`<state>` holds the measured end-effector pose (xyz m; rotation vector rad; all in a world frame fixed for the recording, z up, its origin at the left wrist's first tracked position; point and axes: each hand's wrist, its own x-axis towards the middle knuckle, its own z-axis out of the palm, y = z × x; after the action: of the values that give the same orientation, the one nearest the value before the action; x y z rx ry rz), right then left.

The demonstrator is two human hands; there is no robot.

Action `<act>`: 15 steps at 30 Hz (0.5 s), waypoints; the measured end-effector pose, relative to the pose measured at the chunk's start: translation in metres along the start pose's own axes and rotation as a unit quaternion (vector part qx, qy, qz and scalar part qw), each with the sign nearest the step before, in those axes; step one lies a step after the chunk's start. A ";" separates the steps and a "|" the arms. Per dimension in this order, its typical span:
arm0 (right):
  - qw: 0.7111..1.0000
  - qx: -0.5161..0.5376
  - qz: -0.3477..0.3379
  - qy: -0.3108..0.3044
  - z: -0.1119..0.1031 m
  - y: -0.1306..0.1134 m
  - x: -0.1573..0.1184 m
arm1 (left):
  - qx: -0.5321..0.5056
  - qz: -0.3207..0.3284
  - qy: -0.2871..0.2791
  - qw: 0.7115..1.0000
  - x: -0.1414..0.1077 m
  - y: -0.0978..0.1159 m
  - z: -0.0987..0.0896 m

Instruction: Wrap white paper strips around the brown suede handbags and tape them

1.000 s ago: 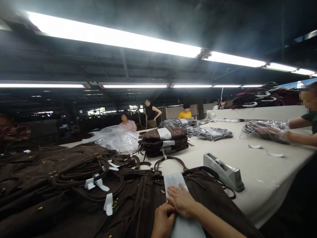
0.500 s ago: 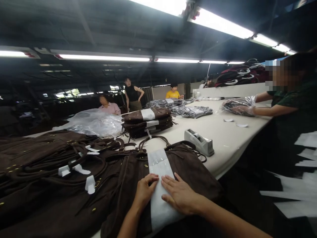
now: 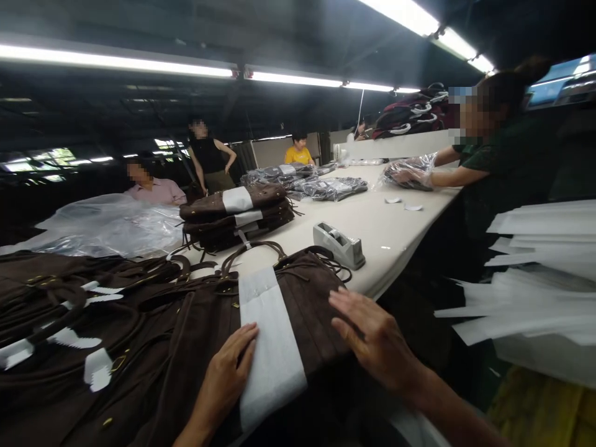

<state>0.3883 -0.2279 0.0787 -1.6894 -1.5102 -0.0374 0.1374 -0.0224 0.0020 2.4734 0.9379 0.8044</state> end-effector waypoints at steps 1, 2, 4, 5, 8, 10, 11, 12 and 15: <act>1.000 -0.030 -0.003 -0.010 -0.001 0.009 0.013 | 0.017 0.003 0.006 1.000 -0.003 0.000 -0.002; 0.998 -0.053 0.002 -0.036 0.002 0.020 0.025 | 0.033 0.003 0.011 0.999 -0.005 0.000 -0.004; 0.988 -0.081 0.045 -0.122 0.019 0.045 0.040 | 0.054 -0.012 0.020 0.998 -0.007 -0.001 -0.009; 0.980 -0.092 0.065 -0.162 0.030 0.057 0.042 | 0.056 -0.025 0.020 0.998 -0.006 -0.002 -0.011; 0.974 -0.132 0.074 -0.169 0.064 0.082 0.035 | 0.043 -0.064 0.012 0.997 -0.002 -0.003 -0.015; 0.985 -0.130 0.049 -0.107 0.076 0.090 0.025 | 0.037 -0.079 0.006 0.996 0.000 0.000 -0.016; 0.991 -0.104 0.042 -0.076 0.078 0.092 0.021 | 0.038 -0.084 0.010 0.996 -0.001 0.001 -0.016; 0.996 -0.063 0.045 -0.041 0.077 0.094 0.017 | 0.043 -0.086 0.020 0.995 -0.003 0.003 -0.017; 0.983 0.095 0.129 0.085 0.061 0.099 0.006 | 0.094 -0.058 0.099 0.989 -0.018 0.002 -0.024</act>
<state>0.4419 -0.1782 -0.0118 -1.6685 -1.1240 0.0954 0.1123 -0.0334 0.0148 2.4993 1.2701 0.9764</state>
